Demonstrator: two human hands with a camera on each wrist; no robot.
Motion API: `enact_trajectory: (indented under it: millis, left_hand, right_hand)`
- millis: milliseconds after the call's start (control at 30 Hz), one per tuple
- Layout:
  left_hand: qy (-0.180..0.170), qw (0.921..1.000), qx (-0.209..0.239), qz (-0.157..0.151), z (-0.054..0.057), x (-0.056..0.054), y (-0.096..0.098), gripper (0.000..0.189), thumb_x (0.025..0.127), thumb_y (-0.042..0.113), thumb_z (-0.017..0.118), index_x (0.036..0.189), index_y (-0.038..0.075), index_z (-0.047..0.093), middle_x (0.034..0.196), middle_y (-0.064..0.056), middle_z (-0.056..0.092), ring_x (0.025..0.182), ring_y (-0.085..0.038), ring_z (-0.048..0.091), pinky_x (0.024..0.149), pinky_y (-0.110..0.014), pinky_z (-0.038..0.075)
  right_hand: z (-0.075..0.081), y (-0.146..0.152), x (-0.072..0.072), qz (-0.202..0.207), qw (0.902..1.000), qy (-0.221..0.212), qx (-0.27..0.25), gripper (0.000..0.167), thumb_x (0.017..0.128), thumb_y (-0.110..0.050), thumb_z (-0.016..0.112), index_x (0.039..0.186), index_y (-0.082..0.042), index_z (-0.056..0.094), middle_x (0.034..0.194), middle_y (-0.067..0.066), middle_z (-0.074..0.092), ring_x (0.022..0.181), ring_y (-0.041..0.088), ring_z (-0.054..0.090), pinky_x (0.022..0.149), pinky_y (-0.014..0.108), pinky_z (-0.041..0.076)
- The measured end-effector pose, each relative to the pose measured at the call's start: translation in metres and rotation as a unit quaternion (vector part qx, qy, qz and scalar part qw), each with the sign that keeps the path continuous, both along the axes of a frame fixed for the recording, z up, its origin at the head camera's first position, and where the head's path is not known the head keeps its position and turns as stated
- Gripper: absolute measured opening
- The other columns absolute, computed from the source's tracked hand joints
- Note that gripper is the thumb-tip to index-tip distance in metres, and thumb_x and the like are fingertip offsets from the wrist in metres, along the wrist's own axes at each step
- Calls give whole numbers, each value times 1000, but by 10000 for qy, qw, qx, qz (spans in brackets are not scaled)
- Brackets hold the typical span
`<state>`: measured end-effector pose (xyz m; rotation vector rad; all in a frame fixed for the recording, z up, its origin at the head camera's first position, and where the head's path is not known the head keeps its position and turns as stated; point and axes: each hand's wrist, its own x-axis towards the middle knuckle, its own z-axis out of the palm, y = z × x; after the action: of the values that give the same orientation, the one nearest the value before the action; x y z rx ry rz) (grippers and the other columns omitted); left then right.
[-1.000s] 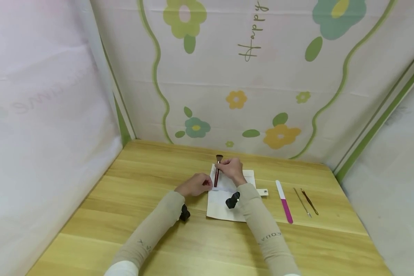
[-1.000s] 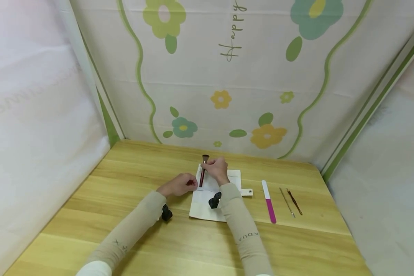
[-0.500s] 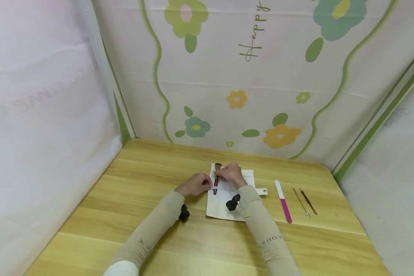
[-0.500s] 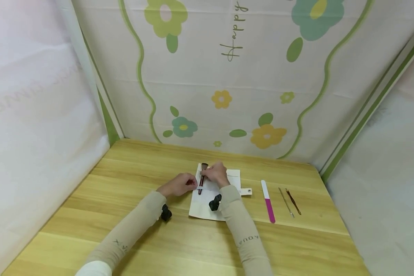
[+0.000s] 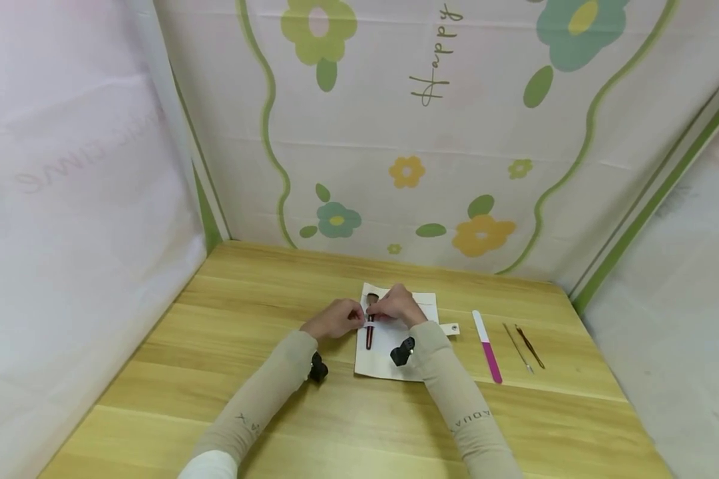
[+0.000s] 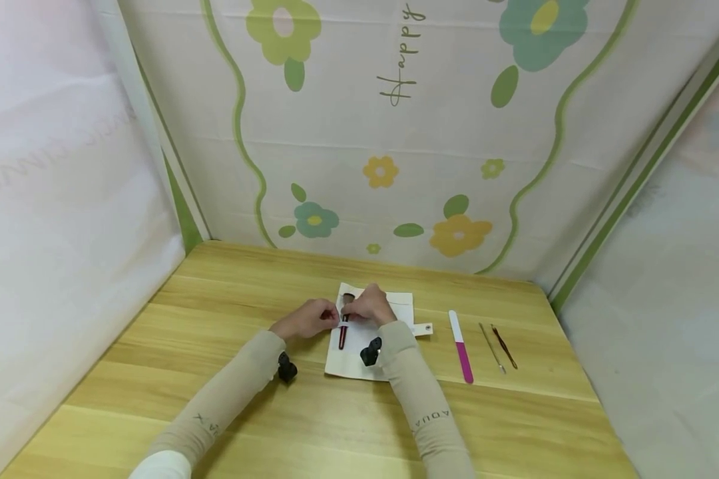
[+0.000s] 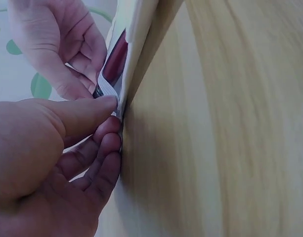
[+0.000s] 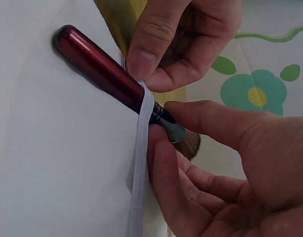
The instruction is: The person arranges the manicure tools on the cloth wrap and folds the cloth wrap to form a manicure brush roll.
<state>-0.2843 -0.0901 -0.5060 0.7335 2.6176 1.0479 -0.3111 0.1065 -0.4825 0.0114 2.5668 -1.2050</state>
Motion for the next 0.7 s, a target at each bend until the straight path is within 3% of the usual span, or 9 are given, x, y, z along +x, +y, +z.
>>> enact_trajectory:
  millis: [167,300,433,600,700]
  left_hand:
    - [183,9998,-83,7,3,3,-2,9,100,2,68,93,5,73,91,-4,71,83,-11,60,80,-29,53]
    - [475,9984,-273,-119,6,13,-6,7,99,4,71,94,6,74,94,-4,70,86,-12,61,84,-32,55]
    - [707,9956,-330,-520,8,27,-11,9,98,7,72,91,11,75,90,1,70,83,-9,59,80,-27,53]
    - [738,9892,-339,-1217,11,41,-8,9,97,10,73,89,12,76,90,2,69,80,-6,57,76,-22,50]
    - [632,9890,-293,-1303,10,45,-8,7,97,8,73,90,9,75,92,-2,68,80,-7,55,75,-21,49]
  right_hand:
    - [5,1,-4,269,9992,-247,185,22,83,-24,87,77,-3,82,72,12,78,63,15,72,64,25,51]
    - [6,-1,-12,165,9980,-415,454,24,83,-25,87,74,-4,80,66,7,76,61,14,71,60,24,48]
    - [5,-7,-17,-51,9981,-295,537,27,83,-28,88,73,-5,77,64,6,75,60,15,73,61,23,50]
    - [2,-12,-17,-189,9983,7,555,26,82,-24,89,72,-5,75,65,9,76,58,16,75,62,22,53]
    - [0,-14,-19,-255,9984,5,509,25,82,-22,89,73,-5,74,63,8,74,55,15,73,60,22,53]
